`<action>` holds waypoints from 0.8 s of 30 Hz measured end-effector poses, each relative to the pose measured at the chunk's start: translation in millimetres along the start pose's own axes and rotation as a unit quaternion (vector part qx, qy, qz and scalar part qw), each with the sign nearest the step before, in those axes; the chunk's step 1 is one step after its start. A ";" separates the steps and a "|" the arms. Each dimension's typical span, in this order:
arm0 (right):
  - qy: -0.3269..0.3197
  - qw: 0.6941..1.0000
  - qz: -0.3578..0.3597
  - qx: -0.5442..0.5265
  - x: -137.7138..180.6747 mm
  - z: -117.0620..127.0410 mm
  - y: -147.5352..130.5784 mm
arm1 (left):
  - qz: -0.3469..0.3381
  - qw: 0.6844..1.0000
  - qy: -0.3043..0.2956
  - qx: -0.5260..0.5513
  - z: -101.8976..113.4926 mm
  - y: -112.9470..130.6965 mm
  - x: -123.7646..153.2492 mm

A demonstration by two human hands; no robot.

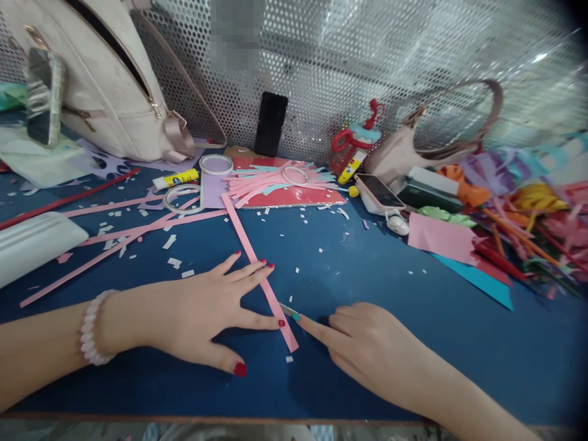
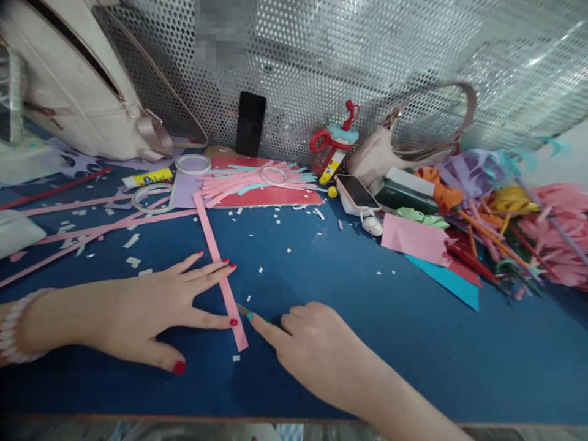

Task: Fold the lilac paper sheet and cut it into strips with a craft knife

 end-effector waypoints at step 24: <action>-0.010 1.000 0.009 -0.016 -24.6 0.3 13.2 | 0.020 0.999 0.034 -0.028 3.4 -23.3 8.6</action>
Point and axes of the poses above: each hand's wrist, its own x-axis away from the middle knuckle, its own z-axis out of the back of the hand, y = z × x, the point moved 3 cm from there along -x, towards the middle knuckle, and after that the axes turned 7 degrees about x, right-handed, at the moved point
